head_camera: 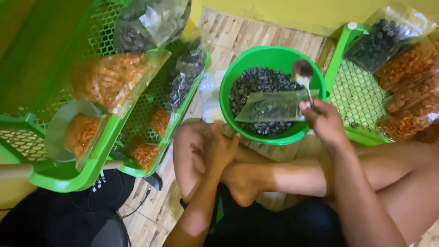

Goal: The person scoops small dark snails from a green bucket using a spoon and transfers them into a clear plastic bag held open with the other hand. The person sits cross-legged on the floor surrounded by green baskets containing packaged snails and other dried food items.

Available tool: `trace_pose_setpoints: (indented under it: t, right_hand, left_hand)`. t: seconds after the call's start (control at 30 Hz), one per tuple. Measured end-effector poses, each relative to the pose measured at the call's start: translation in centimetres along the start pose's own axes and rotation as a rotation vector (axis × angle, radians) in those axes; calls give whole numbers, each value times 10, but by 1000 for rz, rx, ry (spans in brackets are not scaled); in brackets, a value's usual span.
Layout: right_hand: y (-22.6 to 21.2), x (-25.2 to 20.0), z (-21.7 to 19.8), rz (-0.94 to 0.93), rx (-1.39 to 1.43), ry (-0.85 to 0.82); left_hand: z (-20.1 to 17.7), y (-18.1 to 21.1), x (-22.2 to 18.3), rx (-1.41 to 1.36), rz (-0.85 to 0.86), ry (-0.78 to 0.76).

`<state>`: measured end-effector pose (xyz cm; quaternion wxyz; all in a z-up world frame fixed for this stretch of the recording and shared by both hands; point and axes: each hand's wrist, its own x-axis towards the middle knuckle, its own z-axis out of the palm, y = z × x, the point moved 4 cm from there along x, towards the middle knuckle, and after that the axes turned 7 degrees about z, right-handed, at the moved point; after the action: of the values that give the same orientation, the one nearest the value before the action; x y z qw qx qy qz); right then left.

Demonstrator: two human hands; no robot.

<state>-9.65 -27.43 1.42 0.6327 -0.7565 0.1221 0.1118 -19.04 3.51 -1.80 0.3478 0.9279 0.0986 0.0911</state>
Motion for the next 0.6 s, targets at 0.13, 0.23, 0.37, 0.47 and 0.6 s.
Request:
trace_pose_setpoints:
  t: [0.13, 0.23, 0.37, 0.47, 0.6]
  right_hand:
    - [-44, 16, 1, 32, -313, 33]
    - [-72, 14, 18, 21, -501, -8]
    - [-67, 33, 32, -7, -677, -54]
    - [-63, 46, 35, -83, -715, -148]
    - [-72, 24, 41, 79, -631, -148]
  left_hand:
    - [-35, 65, -26, 291, 152, -774]
    - [-45, 92, -60, 458, 178, -1058]
    - [-44, 99, -82, 543, 157, -1060]
    - [-44, 90, -111, 551, 132, -1096]
    - [-43, 46, -117, 540, 225, -1032]
